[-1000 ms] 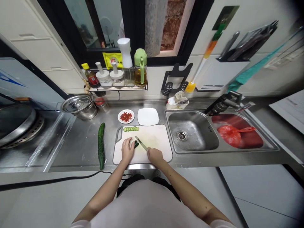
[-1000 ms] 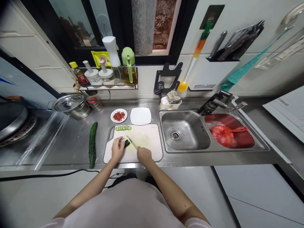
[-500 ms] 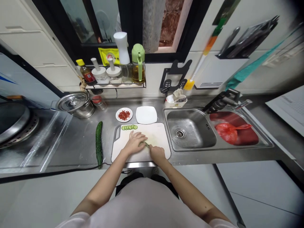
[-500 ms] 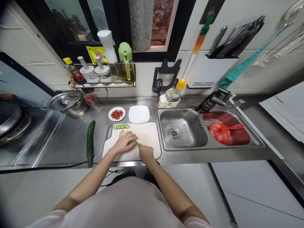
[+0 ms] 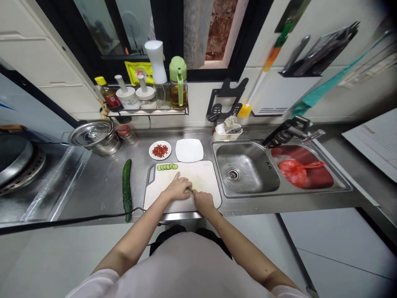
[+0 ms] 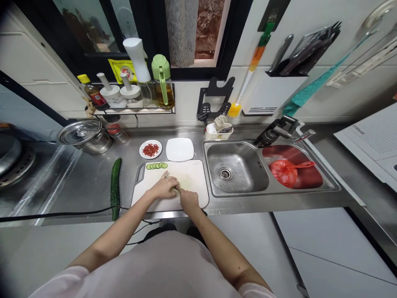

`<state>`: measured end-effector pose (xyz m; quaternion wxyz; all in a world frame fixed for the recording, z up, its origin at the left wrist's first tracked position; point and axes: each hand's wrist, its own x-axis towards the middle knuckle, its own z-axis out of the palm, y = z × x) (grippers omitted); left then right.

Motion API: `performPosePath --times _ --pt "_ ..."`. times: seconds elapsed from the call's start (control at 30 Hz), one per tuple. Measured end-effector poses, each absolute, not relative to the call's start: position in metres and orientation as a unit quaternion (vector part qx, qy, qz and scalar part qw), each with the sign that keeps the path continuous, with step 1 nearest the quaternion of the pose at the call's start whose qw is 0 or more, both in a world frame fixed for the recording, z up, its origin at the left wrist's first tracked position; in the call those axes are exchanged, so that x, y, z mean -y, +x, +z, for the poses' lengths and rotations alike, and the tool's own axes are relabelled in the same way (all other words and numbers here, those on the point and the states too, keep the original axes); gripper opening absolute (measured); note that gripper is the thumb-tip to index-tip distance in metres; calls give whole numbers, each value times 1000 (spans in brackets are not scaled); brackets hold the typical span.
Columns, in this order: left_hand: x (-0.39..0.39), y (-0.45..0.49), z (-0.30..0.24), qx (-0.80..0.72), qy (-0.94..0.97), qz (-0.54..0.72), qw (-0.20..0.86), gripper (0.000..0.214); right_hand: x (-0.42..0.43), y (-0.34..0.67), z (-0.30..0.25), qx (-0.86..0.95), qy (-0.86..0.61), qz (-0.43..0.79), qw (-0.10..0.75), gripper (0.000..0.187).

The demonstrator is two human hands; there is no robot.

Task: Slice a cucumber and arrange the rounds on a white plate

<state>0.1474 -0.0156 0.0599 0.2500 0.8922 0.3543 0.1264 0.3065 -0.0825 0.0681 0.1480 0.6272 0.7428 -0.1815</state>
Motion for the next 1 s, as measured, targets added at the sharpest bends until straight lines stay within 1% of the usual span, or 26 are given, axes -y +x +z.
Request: performPosePath --times 0.2,0.33,0.43,0.53,0.63,0.83,1.0 --pt "16 147 71 -348 899 122 236 16 82 307 69 -742 629 -178 150 30" --pt "13 144 83 -378 874 139 271 13 80 308 71 -736 633 -183 153 26" --pt "7 139 86 -487 799 189 298 8 79 308 72 -731 637 -185 160 26" --pt "-4 131 80 -631 670 251 300 11 79 309 73 -730 639 -181 158 26" --pt "-16 121 69 -702 590 269 295 14 78 309 74 -731 639 -180 156 28" --pt "-40 111 58 -734 572 227 286 18 76 309 82 -725 639 -194 168 30" --pt "-58 119 49 -715 601 202 295 23 73 309 86 -722 637 -201 178 32"
